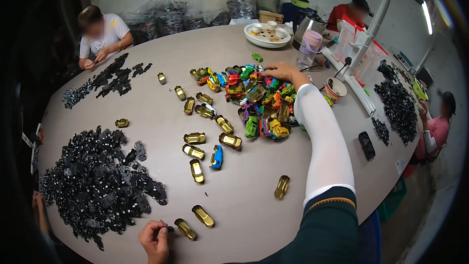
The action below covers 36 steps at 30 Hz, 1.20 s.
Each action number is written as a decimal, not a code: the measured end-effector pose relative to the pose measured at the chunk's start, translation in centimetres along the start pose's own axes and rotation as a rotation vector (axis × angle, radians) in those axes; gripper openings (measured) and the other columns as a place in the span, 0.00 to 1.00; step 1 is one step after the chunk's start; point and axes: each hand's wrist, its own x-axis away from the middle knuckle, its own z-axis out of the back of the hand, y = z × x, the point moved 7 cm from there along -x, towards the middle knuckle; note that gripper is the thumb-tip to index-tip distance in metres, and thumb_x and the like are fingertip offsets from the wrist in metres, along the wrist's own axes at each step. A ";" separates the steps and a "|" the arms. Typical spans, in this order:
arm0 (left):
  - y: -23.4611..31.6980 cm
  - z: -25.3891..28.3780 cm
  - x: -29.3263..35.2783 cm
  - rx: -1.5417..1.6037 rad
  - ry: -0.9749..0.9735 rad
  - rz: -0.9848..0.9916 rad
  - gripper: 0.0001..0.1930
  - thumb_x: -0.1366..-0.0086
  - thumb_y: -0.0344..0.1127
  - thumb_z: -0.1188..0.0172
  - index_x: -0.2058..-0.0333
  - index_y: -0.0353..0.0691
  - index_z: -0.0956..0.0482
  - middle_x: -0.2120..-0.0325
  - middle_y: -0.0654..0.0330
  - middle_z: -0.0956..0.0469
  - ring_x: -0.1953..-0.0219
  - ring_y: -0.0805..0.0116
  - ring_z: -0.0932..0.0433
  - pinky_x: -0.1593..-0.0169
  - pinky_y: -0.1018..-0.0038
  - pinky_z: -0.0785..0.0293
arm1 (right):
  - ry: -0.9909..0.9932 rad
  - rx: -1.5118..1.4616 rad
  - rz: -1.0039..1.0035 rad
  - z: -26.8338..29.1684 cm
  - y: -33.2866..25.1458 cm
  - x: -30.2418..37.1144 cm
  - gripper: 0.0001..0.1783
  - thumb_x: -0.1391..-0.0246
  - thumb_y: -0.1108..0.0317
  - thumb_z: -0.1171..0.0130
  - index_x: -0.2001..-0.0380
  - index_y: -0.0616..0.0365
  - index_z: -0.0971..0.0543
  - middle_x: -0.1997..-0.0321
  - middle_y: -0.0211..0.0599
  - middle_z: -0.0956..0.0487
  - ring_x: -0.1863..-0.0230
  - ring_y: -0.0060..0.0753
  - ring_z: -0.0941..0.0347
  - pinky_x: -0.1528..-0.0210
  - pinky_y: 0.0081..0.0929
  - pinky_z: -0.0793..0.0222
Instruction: The person assembles small toy cars by hand at a large round table. They pick up a black chassis and a colored body, fit them together, and place the completed unit on the table. The process is repeated continuously with different colored bodies.
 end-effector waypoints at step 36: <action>-2.9 -0.4 0.2 0.136 0.025 0.092 0.01 0.37 0.23 0.45 0.69 0.33 0.26 0.77 0.66 0.26 0.80 0.84 0.34 0.76 0.85 0.38 | 1.008 0.192 0.123 5.5 3.2 10.8 0.20 0.61 0.67 0.39 0.59 0.56 0.18 0.53 0.54 0.23 0.52 0.56 0.27 0.49 0.42 0.29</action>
